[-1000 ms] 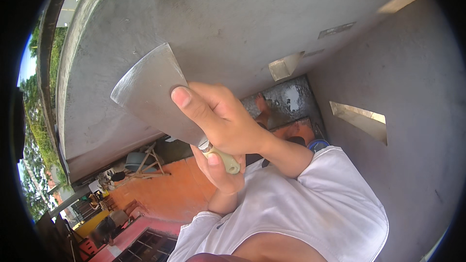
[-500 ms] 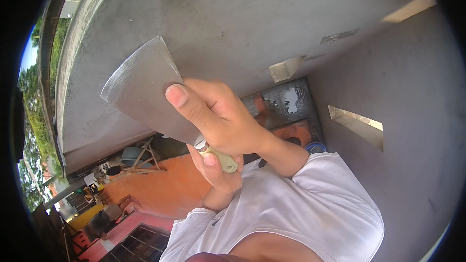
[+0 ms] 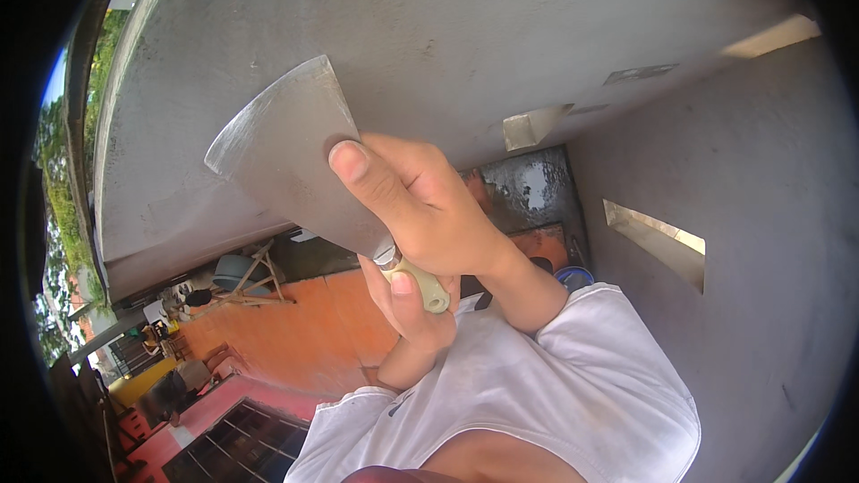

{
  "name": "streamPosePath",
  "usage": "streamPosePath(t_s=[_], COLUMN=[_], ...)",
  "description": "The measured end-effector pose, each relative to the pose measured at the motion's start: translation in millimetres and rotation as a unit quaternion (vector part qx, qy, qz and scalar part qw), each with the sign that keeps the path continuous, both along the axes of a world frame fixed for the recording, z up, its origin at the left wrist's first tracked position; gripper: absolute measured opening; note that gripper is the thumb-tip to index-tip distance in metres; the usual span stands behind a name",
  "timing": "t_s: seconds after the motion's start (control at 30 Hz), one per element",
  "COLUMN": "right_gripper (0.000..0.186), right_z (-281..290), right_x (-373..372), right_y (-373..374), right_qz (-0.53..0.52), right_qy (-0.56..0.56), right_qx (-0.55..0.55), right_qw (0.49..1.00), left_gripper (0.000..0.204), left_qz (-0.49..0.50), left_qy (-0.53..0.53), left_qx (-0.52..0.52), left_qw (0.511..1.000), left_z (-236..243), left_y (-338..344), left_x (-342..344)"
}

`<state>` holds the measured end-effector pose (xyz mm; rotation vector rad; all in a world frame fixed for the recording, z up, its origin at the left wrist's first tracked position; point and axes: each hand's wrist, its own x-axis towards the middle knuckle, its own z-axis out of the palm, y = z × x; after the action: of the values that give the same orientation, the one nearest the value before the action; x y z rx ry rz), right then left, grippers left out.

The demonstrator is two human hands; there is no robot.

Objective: The person smooths a concrete ceiling surface using a sanding block and a trowel. They alternate between sanding and scraping motions to refine the surface texture.

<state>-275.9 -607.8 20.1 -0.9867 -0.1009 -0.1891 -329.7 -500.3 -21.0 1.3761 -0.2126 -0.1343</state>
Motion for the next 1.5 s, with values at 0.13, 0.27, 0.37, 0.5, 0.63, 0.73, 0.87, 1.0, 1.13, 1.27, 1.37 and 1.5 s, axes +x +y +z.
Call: streamPosePath(t_s=[0.13,0.27,0.37,0.5,0.63,0.73,0.87,1.0,1.13,1.27,1.37,1.5], right_gripper=[0.048,0.047,0.046,0.046,0.045,0.044,0.045,0.046,0.048,0.049,0.049,0.049], right_z=[13,-6,-11,-9,-11,1,10,8,12,18,-2,-4], right_x=[-1,-3,-4,-4,-5,-5,-5,0,11,8,1,-2], right_y=[-3,7,5,2,0,-1,5,12,4,15,16,13], right_qz=[-0.001,-0.055,-0.052,-0.038,-0.013,0.008,-0.034,-0.078,-0.061,-0.115,-0.109,-0.087], right_qy=[0.009,0.032,0.040,0.036,0.030,0.050,0.064,0.052,-0.023,0.014,0.050,0.058], right_qx=[0.022,-0.012,-0.026,-0.020,0.014,0.065,0.062,0.016,0.007,0.024,0.021,0.011], right_qw=[1.000,0.998,0.998,0.998,0.999,0.997,0.995,0.995,0.998,0.993,0.993,0.994], left_gripper=[0.063,0.073,0.070,0.067,0.061,0.058,0.058,0.062,0.073,0.028,0.028,0.054], left_qz=[0.015,-0.020,-0.015,-0.016,-0.010,-0.014,-0.016,-0.014,-0.002,-0.031,-0.021,-0.018], left_qy=[-0.042,0.018,-0.012,-0.035,-0.059,-0.077,-0.050,0.006,0.018,0.002,0.006,-0.028], left_qx=[0.033,0.022,0.022,0.029,0.049,0.028,0.004,0.000,-0.008,-0.046,-0.016,0.036], left_qw=[0.998,0.999,1.000,0.999,0.997,0.997,0.999,1.000,1.000,0.998,1.000,0.999], left_z=[6,0,-10,-10,-9,0,7,16,31,29,7,2], left_y=[0,2,1,-1,1,-6,-8,-2,-2,-1,1,3], left_x=[3,2,4,4,-1,-2,-4,2,18,13,4,2])
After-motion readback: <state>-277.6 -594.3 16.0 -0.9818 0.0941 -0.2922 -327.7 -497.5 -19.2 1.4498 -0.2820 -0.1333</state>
